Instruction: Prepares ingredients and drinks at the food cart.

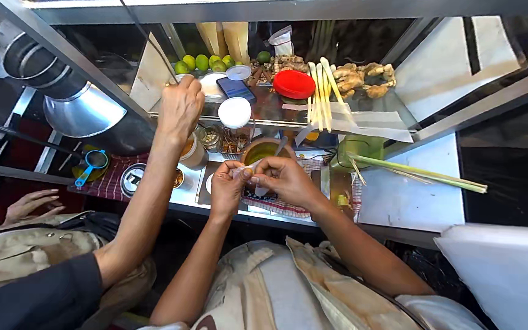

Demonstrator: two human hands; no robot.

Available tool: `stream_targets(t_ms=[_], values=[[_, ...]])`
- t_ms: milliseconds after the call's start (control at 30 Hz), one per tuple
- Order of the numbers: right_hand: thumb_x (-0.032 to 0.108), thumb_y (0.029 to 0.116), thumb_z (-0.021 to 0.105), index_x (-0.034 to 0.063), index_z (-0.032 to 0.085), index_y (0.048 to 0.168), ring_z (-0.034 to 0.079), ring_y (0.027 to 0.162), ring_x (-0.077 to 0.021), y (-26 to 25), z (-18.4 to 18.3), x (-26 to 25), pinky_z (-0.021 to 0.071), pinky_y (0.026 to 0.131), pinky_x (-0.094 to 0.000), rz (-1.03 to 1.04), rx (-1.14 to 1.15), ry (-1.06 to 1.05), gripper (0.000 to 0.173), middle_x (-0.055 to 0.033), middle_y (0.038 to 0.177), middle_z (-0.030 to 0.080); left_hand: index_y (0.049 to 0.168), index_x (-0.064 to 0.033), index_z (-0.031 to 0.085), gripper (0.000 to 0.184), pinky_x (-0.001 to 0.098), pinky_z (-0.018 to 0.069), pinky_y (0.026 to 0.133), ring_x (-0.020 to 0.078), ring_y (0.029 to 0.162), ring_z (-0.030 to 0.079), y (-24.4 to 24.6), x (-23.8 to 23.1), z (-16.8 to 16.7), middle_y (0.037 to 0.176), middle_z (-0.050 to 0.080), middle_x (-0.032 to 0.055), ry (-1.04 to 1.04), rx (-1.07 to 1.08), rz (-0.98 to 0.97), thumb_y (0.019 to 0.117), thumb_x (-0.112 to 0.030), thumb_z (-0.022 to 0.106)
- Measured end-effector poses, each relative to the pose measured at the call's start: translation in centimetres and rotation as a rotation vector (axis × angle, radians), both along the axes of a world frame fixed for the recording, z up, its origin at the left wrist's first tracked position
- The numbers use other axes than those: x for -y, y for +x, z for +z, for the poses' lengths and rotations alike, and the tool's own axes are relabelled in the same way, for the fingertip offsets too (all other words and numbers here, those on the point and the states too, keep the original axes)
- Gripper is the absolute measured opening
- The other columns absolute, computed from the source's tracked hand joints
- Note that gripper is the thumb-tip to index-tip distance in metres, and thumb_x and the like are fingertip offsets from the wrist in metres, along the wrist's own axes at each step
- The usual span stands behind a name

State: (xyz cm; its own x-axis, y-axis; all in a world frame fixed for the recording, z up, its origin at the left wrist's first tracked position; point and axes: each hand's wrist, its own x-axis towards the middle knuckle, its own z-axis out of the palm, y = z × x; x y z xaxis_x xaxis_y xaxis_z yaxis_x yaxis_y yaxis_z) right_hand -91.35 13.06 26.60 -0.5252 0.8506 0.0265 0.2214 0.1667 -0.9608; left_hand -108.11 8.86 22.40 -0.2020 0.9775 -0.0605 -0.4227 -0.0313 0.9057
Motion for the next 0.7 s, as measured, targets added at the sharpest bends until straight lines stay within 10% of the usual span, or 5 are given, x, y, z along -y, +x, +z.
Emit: stream_targets(t_ms=[167,267,400,533,700], values=[[0.013,0.1015,0.064,0.0067,0.066,0.1,0.065,0.066,-0.0104,2.4,-1.4,-0.2,0.0582,0.062,-0.0267,-0.104,0.049,-0.019,0.007,-0.0035,0.084,0.068,0.113,-0.0138,0.059,0.012,0.0385,0.0606,0.088,0.0186,0.093,0.071,-0.8,1.1,0.3,0.103,0.069,0.0064,-0.012,0.415,-0.143,0.1036,-0.021,0.059],[0.012,0.1047,0.057,0.0065,0.059,0.103,0.065,0.074,-0.0116,2.8,-2.3,0.0,0.0575,0.068,-0.0281,-0.236,-0.2,-0.231,0.006,-0.0051,0.091,0.068,0.117,-0.0168,0.06,0.018,0.0368,0.0614,0.084,0.018,0.093,0.072,-1.0,1.7,0.5,0.105,0.07,0.0066,0.032,0.544,-0.266,0.1028,-0.029,0.061],[0.023,0.11,0.043,0.0153,0.059,0.104,0.068,0.079,-0.0131,2.2,-0.8,0.8,0.0612,0.075,-0.0326,-0.259,-0.801,-0.695,0.018,-0.0025,0.089,0.065,0.119,-0.0131,0.048,0.022,0.0327,0.0612,0.07,0.0152,0.078,0.069,-0.1,0.9,0.0,0.097,0.066,0.0066,-0.101,0.268,-0.186,0.0997,-0.003,0.054],[0.008,0.093,0.066,0.012,0.052,0.118,0.063,0.073,-0.0113,2.4,-0.6,0.8,0.056,0.063,-0.0282,-0.108,-0.186,-0.213,0.03,-0.0043,0.092,0.064,0.116,-0.0155,0.053,0.016,0.0226,0.0536,0.054,0.0082,0.058,0.058,1.1,0.6,1.3,0.08,0.059,0.0021,-0.256,0.355,-0.05,0.111,-0.025,0.041],[0.001,0.0852,0.071,0.0055,0.057,0.106,0.061,0.077,-0.0223,1.9,-0.9,0.6,0.0535,0.062,-0.0389,-0.325,0.261,0.265,0.026,-0.0134,0.097,0.061,0.142,-0.0117,0.041,0.065,0.0336,0.0611,0.082,0.0146,0.098,0.069,1.7,2.3,2.0,0.12,0.065,0.0077,-0.122,-0.393,-0.224,0.0874,-0.015,0.076]])
